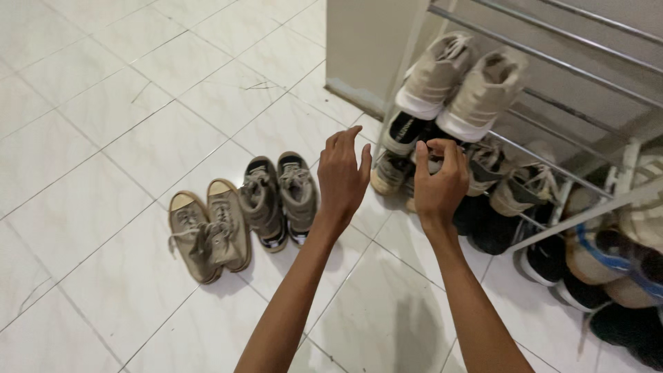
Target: The person removes multiple pairs of shoes from a metal shoe rack and places them on the tiled floor. After clearing the rack, the person removes the horizontal metal rods from the rack frame and places them on the floor.
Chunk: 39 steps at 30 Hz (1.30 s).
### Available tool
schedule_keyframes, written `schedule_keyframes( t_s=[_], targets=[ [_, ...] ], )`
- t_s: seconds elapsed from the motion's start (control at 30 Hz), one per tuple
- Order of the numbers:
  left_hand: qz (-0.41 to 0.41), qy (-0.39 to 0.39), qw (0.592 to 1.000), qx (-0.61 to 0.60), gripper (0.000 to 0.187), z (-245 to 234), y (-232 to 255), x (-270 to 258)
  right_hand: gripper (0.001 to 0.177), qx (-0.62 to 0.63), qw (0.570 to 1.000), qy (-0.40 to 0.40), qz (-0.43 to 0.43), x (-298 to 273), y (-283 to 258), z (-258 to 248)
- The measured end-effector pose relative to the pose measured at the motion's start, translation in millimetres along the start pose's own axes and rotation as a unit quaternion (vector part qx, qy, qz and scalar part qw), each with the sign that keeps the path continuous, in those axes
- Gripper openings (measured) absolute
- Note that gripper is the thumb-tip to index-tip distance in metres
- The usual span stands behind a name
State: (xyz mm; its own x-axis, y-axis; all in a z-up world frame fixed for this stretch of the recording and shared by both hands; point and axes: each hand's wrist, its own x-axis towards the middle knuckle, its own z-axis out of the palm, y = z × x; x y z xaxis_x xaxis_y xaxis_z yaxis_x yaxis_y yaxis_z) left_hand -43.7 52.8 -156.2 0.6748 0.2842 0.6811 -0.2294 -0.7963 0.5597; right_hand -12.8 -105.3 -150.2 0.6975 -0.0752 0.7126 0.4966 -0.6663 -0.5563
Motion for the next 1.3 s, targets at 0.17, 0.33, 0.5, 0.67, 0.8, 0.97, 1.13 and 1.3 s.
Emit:
schedule_keyframes(
  t_s=[0.17,0.33,0.5,0.67,0.8,0.97,1.13,1.3],
  targets=[
    [0.002,-0.033,0.999,-0.008,0.043,64.8,21.7,23.4,0.036,-0.067,0.996,0.055,0.02,23.3,35.3,-16.3],
    [-0.011,-0.03,0.999,-0.021,0.058,98.4,35.7,39.2,0.07,-0.078,0.992,0.035,0.093,40.0,51.8,-12.9],
    [-0.026,-0.006,1.0,-0.004,0.07,119.0,35.4,50.4,0.085,-0.038,0.993,0.004,0.11,44.7,59.9,3.9],
    [-0.004,-0.025,0.998,-0.065,0.082,125.8,22.6,69.5,0.104,0.003,0.997,-0.019,0.076,55.6,61.9,9.3],
    [0.021,-0.043,0.989,-0.14,0.086,124.0,14.4,78.3,0.11,-0.006,0.992,-0.068,0.104,61.7,59.3,5.6],
    [-0.011,-0.045,0.989,-0.141,0.079,122.5,16.0,80.4,0.098,-0.011,0.993,-0.051,0.103,67.5,60.2,7.9],
    [-0.01,-0.035,0.99,-0.133,0.075,115.4,24.2,73.4,0.088,0.002,0.995,-0.033,0.094,61.9,57.7,5.6],
    [-0.003,-0.022,0.992,-0.123,0.075,99.9,32.6,66.1,0.085,-0.001,0.997,-0.014,0.073,54.8,45.9,-4.6]
  ],
)
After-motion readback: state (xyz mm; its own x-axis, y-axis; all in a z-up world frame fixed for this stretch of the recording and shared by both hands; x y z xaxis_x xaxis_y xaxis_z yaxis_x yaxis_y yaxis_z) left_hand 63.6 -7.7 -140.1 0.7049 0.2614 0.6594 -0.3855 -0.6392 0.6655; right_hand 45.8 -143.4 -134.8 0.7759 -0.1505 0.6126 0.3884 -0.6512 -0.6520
